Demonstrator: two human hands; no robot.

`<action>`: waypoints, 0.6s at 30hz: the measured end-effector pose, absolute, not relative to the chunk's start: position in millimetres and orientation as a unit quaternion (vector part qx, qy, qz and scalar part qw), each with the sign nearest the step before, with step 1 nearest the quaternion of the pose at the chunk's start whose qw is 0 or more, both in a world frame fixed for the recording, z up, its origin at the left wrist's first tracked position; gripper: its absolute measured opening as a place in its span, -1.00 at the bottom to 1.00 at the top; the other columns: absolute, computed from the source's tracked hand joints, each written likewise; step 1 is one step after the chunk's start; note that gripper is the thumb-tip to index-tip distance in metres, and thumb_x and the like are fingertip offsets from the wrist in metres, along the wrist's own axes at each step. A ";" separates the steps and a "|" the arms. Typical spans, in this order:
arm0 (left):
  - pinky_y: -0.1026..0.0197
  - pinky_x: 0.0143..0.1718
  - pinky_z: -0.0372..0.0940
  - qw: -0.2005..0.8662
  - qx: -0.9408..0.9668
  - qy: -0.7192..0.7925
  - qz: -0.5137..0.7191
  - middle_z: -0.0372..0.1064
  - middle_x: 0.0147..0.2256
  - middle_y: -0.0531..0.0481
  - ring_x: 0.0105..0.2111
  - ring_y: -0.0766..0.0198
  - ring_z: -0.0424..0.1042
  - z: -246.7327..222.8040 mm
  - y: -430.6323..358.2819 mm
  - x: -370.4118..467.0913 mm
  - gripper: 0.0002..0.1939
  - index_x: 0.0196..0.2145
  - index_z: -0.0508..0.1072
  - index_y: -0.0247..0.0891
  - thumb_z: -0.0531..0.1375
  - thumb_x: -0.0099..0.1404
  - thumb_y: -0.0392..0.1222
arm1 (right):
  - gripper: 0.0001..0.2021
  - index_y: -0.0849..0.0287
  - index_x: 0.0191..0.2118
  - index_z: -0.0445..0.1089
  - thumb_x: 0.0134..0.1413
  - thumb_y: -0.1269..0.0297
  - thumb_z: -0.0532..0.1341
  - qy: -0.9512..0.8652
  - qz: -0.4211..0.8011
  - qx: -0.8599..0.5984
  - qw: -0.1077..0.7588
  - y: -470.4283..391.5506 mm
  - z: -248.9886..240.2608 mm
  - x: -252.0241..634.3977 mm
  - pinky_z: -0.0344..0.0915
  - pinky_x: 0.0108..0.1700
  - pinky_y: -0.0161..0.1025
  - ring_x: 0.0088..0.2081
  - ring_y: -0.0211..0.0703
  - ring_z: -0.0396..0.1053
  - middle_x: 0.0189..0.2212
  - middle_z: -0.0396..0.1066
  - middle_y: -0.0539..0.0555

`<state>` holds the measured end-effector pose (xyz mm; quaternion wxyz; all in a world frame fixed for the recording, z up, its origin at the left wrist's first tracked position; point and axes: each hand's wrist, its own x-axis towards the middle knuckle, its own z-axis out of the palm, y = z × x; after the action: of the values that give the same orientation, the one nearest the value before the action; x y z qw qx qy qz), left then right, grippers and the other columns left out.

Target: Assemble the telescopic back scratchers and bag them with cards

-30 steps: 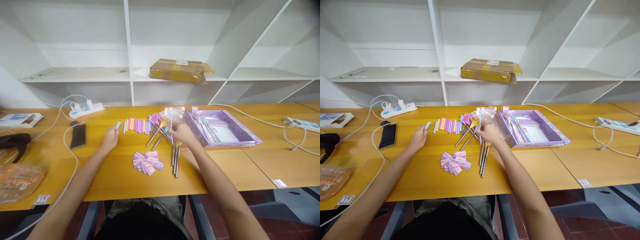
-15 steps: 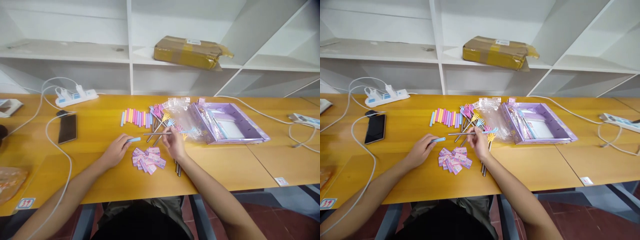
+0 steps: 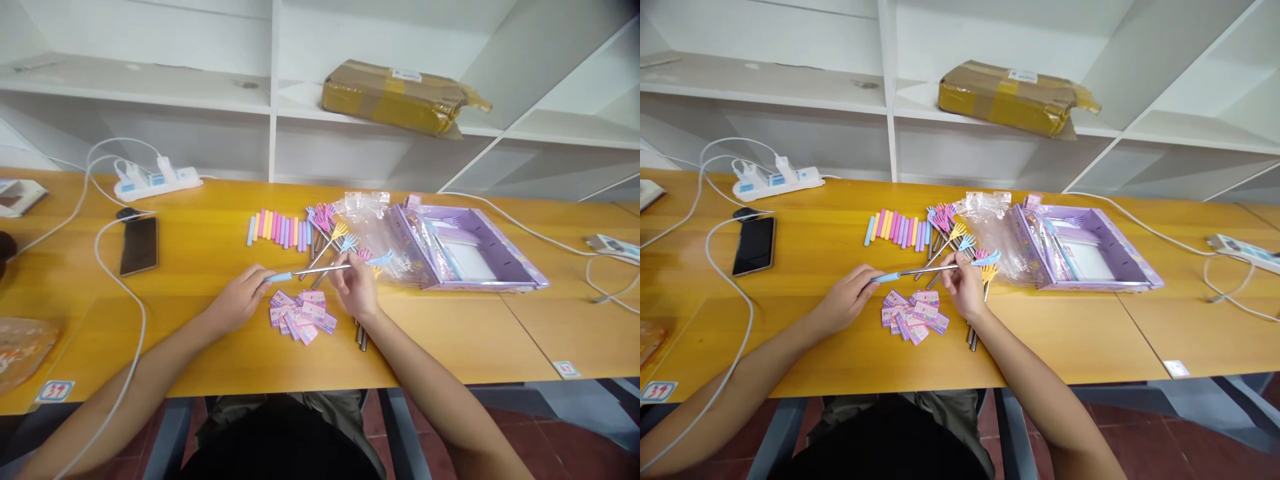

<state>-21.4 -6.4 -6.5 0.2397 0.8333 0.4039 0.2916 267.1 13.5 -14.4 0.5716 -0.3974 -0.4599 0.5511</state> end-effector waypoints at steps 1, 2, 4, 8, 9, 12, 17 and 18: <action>0.08 0.11 0.40 0.240 0.832 0.406 0.292 0.45 0.02 -0.11 0.00 0.16 0.49 -6.3 -6.4 -21.6 -0.69 0.19 0.41 -0.14 -0.02 0.66 -0.11 | -0.49 0.06 -0.29 0.36 0.38 -0.31 0.07 -0.464 0.548 -0.406 0.565 14.0 -15.5 267.0 -0.11 -0.57 -0.27 -0.67 -0.29 -0.09 -0.69 0.14 -0.14; 0.07 0.11 0.41 0.240 0.832 0.407 0.292 0.45 0.01 -0.11 0.00 0.15 0.49 -5.9 -6.4 -21.8 -0.68 0.19 0.41 -0.13 -0.02 0.66 -0.11 | -0.47 0.05 -0.29 0.36 0.38 -0.33 0.06 -0.470 0.547 -0.412 0.557 14.5 -16.4 267.0 -0.11 -0.58 -0.27 -0.67 -0.29 -0.09 -0.69 0.14 -0.14; 0.07 0.11 0.41 0.236 0.835 0.402 0.292 0.46 0.01 -0.11 0.00 0.15 0.50 -5.1 -6.0 -22.3 -0.68 0.20 0.42 -0.12 -0.02 0.65 -0.12 | -0.46 0.05 -0.29 0.37 0.37 -0.35 0.06 -0.482 0.547 -0.415 0.544 15.4 -17.9 266.9 -0.10 -0.58 -0.26 -0.67 -0.29 -0.08 -0.67 0.17 -0.13; 0.12 0.09 0.42 0.206 0.842 0.400 0.299 0.46 -0.01 -0.11 -0.03 0.17 0.50 -5.3 -4.1 -23.6 -0.65 0.23 0.45 -0.13 0.00 0.64 -0.16 | -0.46 0.08 -0.30 0.43 0.36 -0.33 0.12 -0.498 0.549 -0.400 0.539 15.8 -21.0 268.6 -0.09 -0.59 -0.28 -0.67 -0.32 -0.02 -0.65 0.25 -0.10; 0.14 0.07 0.42 0.200 0.844 0.399 0.298 0.46 -0.03 -0.10 -0.05 0.18 0.50 -6.0 -3.6 -24.0 -0.65 0.23 0.46 -0.13 0.00 0.63 -0.18 | -0.46 0.10 -0.30 0.45 0.36 -0.32 0.14 -0.502 0.554 -0.392 0.536 15.7 -21.9 269.5 -0.09 -0.59 -0.28 -0.67 -0.33 0.01 -0.64 0.26 -0.09; 0.18 0.01 0.44 0.194 0.848 0.397 0.294 0.46 -0.06 -0.10 -0.09 0.20 0.50 -8.8 -2.5 -25.2 -0.64 0.22 0.49 -0.11 0.01 0.62 -0.21 | -0.46 0.12 -0.30 0.48 0.37 -0.29 0.15 -0.505 0.573 -0.370 0.529 15.2 -24.2 272.1 -0.06 -0.58 -0.29 -0.67 -0.34 0.06 -0.63 0.28 -0.09; 0.20 0.00 0.43 0.197 0.855 0.372 0.302 0.46 -0.05 -0.11 -0.10 0.22 0.50 -12.7 -2.7 -27.0 -0.59 0.28 0.44 -0.13 0.00 0.61 -0.28 | -0.44 0.11 -0.32 0.48 0.37 -0.32 0.14 -0.501 0.591 -0.362 0.519 14.0 -25.8 273.3 -0.05 -0.56 -0.28 -0.66 -0.33 0.06 -0.65 0.24 -0.10; 0.19 -0.01 0.43 0.199 0.857 0.368 0.302 0.46 -0.04 -0.11 -0.10 0.21 0.50 -12.8 -2.7 -27.2 -0.59 0.29 0.44 -0.13 0.00 0.61 -0.28 | -0.43 0.11 -0.31 0.47 0.36 -0.34 0.13 -0.503 0.592 -0.362 0.516 13.7 -25.9 273.1 -0.04 -0.55 -0.28 -0.66 -0.32 0.06 -0.64 0.24 -0.09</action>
<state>-27.2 -2.7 -12.8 0.1991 0.8568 0.3677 0.3019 273.1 13.7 -25.9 0.5157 -0.3623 -0.5027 0.5916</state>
